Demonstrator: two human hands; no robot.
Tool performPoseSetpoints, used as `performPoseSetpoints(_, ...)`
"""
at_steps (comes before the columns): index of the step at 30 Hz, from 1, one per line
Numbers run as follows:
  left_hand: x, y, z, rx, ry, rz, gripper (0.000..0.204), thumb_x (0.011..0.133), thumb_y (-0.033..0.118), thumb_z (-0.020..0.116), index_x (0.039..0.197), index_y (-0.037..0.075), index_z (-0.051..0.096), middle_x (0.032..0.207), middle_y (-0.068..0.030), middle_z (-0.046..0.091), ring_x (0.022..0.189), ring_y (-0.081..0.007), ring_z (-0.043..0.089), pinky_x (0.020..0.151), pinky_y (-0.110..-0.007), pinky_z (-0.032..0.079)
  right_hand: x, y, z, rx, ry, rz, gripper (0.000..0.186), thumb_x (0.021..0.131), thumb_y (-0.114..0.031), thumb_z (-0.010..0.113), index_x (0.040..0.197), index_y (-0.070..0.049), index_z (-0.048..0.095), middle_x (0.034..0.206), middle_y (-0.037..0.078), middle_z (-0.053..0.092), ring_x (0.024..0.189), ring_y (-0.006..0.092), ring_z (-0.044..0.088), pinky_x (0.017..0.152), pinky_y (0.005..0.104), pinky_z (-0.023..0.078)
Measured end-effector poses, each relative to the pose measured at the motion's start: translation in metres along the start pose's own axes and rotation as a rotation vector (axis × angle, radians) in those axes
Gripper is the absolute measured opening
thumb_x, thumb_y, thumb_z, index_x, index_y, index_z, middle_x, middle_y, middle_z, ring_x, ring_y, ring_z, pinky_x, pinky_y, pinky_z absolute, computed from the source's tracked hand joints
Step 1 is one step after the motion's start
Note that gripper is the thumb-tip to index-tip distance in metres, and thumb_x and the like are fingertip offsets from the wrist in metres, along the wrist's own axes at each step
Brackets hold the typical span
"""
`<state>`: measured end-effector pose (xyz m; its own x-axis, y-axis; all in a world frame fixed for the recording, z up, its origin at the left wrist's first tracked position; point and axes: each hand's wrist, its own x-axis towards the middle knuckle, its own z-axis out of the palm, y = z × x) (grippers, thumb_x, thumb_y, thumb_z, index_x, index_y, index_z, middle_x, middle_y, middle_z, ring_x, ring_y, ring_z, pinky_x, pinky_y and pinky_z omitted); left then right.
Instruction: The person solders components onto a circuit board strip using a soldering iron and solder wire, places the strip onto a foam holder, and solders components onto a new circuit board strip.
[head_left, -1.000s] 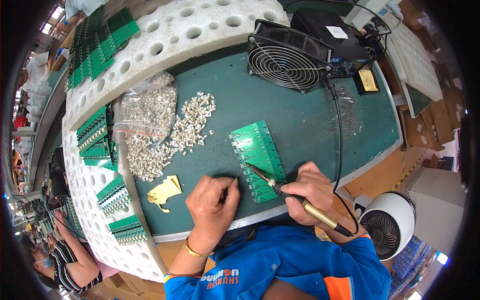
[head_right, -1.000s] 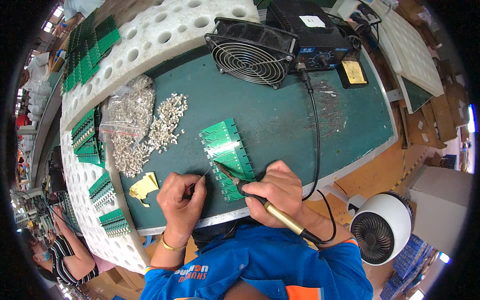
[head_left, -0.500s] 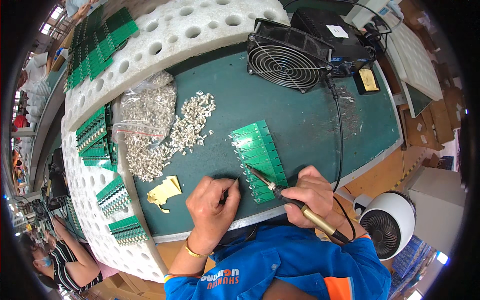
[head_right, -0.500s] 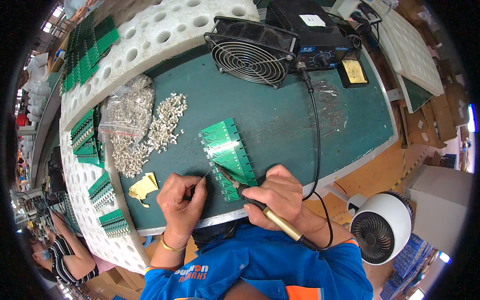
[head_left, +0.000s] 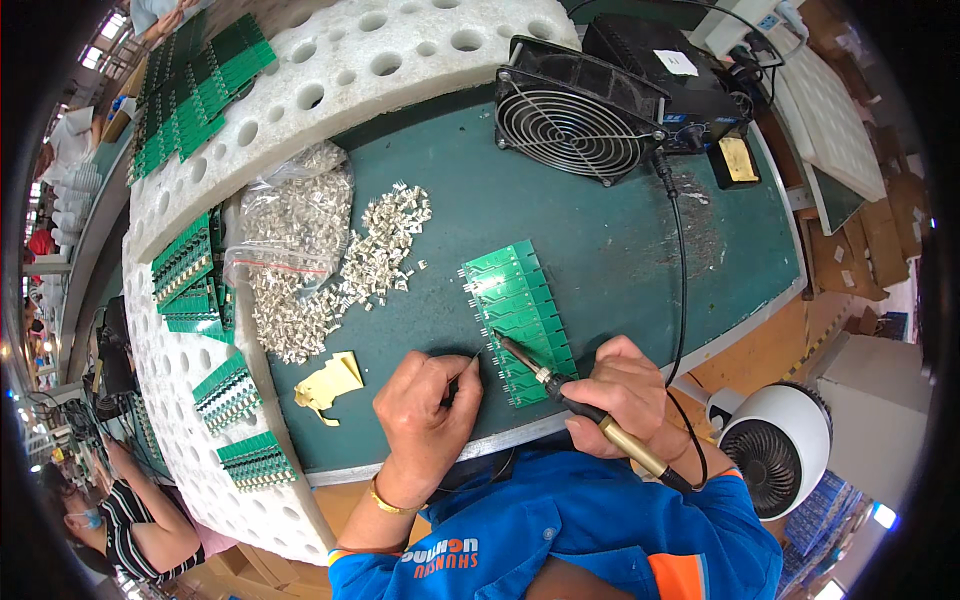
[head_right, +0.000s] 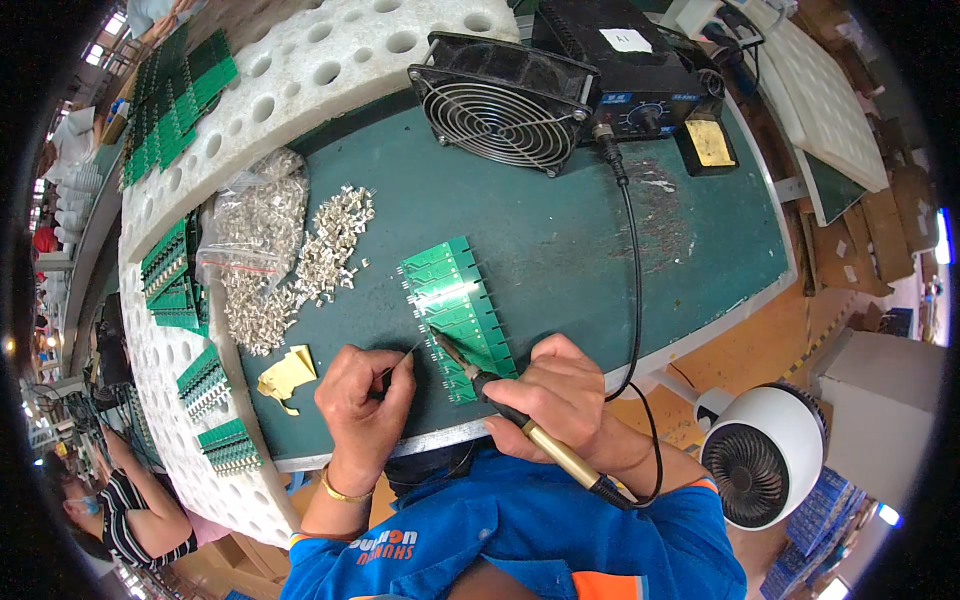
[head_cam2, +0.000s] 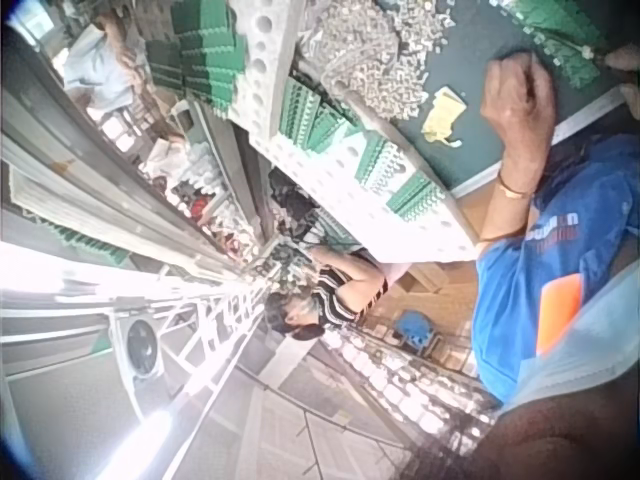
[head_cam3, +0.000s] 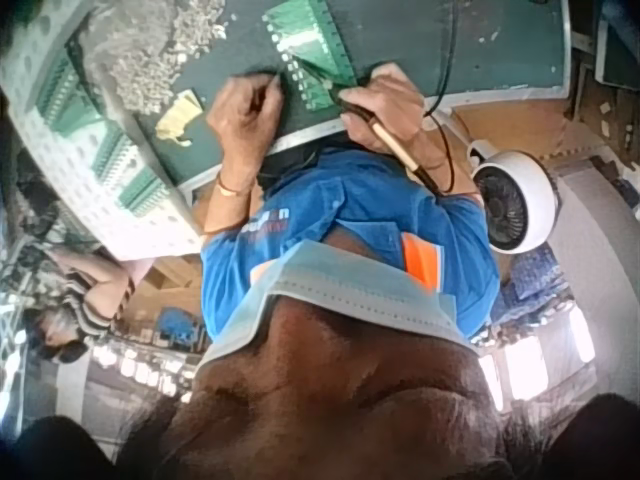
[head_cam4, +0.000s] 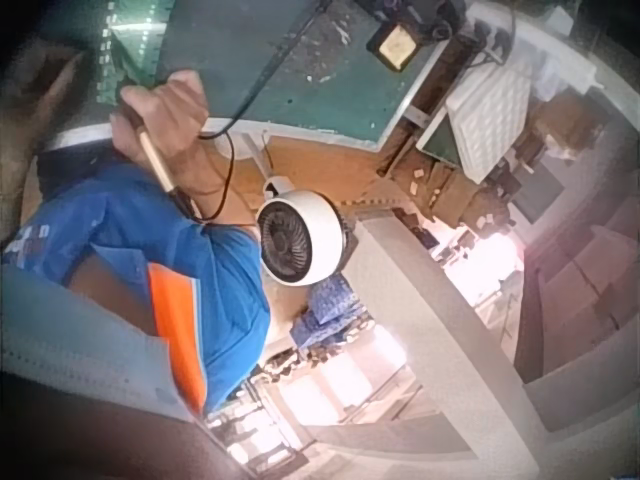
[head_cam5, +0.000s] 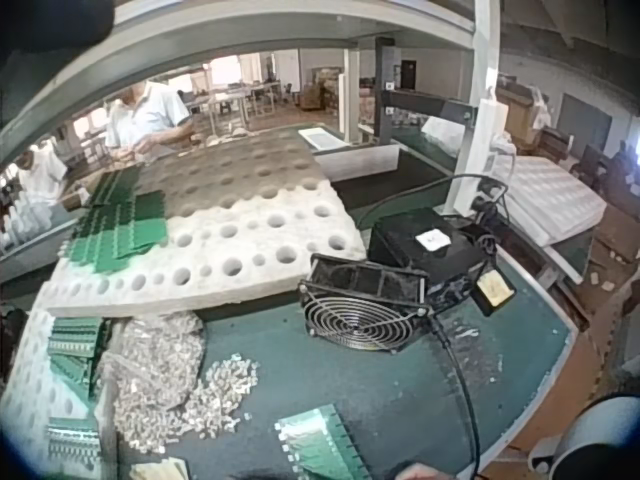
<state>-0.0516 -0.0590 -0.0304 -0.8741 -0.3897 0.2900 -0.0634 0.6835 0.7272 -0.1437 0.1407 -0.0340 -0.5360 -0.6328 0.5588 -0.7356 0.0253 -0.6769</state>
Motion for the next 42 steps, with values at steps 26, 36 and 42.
performPoseSetpoints(26,0.004,0.0,-0.001,-0.011,0.043,-0.008,0.014,0.073,-0.003,0.077,0.073,0.005,0.065,0.064,-0.0015,0.053,0.051,-0.0081,0.045,0.046,-0.023,0.033,0.0,0.001,-0.003,-0.019,0.019,-0.003,0.021,0.091,-0.019,0.064,0.104,-0.002,0.06,0.062,0.003,0.054,0.05,0.0186,0.051,0.06,0.0362,0.044)
performPoseSetpoints(36,-0.028,0.001,-0.034,0.006,0.102,-0.046,0.01,0.076,0.003,0.077,0.078,0.005,0.067,0.064,-0.0061,0.058,0.054,-0.0162,0.055,0.047,-0.03,0.041,0.001,-0.004,-0.01,0.076,-0.083,0.068,0.03,0.083,-0.019,0.065,0.104,0.002,0.06,0.067,0.011,0.051,0.06,0.0309,0.049,0.07,0.0466,0.043)
performPoseSetpoints(42,-0.064,-0.008,-0.028,-0.118,0.088,-0.067,0.01,0.081,0.006,0.073,0.083,0.003,0.064,0.069,-0.01,0.057,0.06,-0.0262,0.057,0.052,-0.036,0.044,-0.062,0.034,-0.045,0.088,-0.01,0.219,0.04,0.1,-0.033,0.045,0.116,0.002,0.052,0.101,0.019,0.057,0.091,0.0239,0.052,0.087,0.0454,0.044)
